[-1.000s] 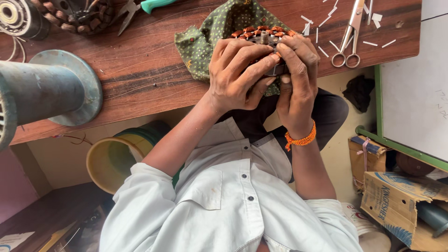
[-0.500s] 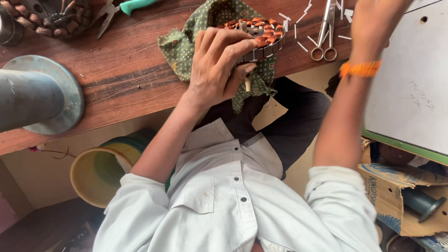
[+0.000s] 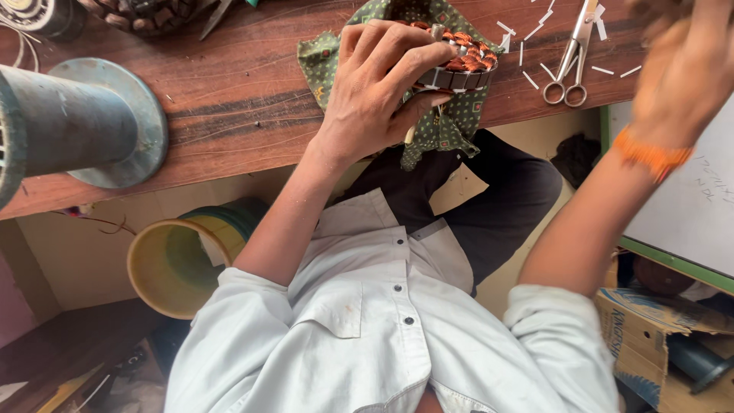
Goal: The person inserts small white insulating pieces into slots on a circular motor stator, trims them with scissors, and uses a green screwdriver to adjust the assembly. The work is performed at a cluttered wooden workbench with various tools and motor parts visible.
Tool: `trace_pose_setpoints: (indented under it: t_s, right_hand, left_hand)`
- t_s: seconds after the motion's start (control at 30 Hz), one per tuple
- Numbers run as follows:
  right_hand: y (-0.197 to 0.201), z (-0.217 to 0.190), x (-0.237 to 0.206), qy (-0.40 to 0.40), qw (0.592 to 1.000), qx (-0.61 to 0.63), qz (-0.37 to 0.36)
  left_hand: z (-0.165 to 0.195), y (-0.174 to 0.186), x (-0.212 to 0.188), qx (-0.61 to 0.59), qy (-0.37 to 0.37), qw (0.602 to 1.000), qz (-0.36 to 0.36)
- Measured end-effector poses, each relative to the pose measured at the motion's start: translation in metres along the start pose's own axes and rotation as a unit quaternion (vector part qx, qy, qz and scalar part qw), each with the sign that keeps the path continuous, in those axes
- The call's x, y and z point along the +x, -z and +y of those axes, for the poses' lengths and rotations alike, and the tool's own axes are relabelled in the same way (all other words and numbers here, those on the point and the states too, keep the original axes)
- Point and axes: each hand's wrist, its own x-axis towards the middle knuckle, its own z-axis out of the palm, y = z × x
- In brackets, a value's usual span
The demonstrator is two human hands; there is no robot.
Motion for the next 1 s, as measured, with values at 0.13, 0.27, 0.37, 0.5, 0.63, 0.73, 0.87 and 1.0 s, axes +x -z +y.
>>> trace_pose_setpoints:
  t_s: [0.13,0.27,0.37,0.5,0.63,0.73,0.87,1.0]
  right_hand:
    - [-0.032,-0.014,-0.088,0.072,0.977,0.200,-0.026]
    - [-0.072,-0.019,-0.126,0.144,0.967,0.212,-0.006]
    - [-0.092,-0.018,-0.122,0.194,0.960,0.201,0.018]
    - [-0.106,-0.011,-0.125,0.184,0.959,0.206,0.057]
    - [-0.113,-0.006,-0.130,0.160,0.965,0.193,0.081]
    - [-0.118,-0.002,-0.127,0.158,0.961,0.196,0.114]
    - [-0.125,0.003,-0.123,0.176,0.954,0.193,0.149]
    - [-0.135,0.006,-0.119,0.206,0.952,0.168,0.153]
  left_hand:
    - [0.006,-0.006,-0.005,0.013,0.023,0.999,0.021]
    - [0.005,-0.005,-0.004,0.023,0.037,0.999,0.025]
    - [0.002,-0.005,0.001,0.017,0.047,0.999,0.021]
    - [-0.002,-0.006,0.006,0.001,0.056,0.998,0.005]
    - [-0.001,-0.007,0.008,-0.027,0.057,0.998,0.026]
    - [0.000,-0.008,0.010,-0.041,0.051,0.998,0.022]
    - [-0.001,-0.007,0.013,-0.030,0.043,0.999,0.001]
    - [-0.002,-0.007,0.016,-0.028,0.030,0.999,0.005]
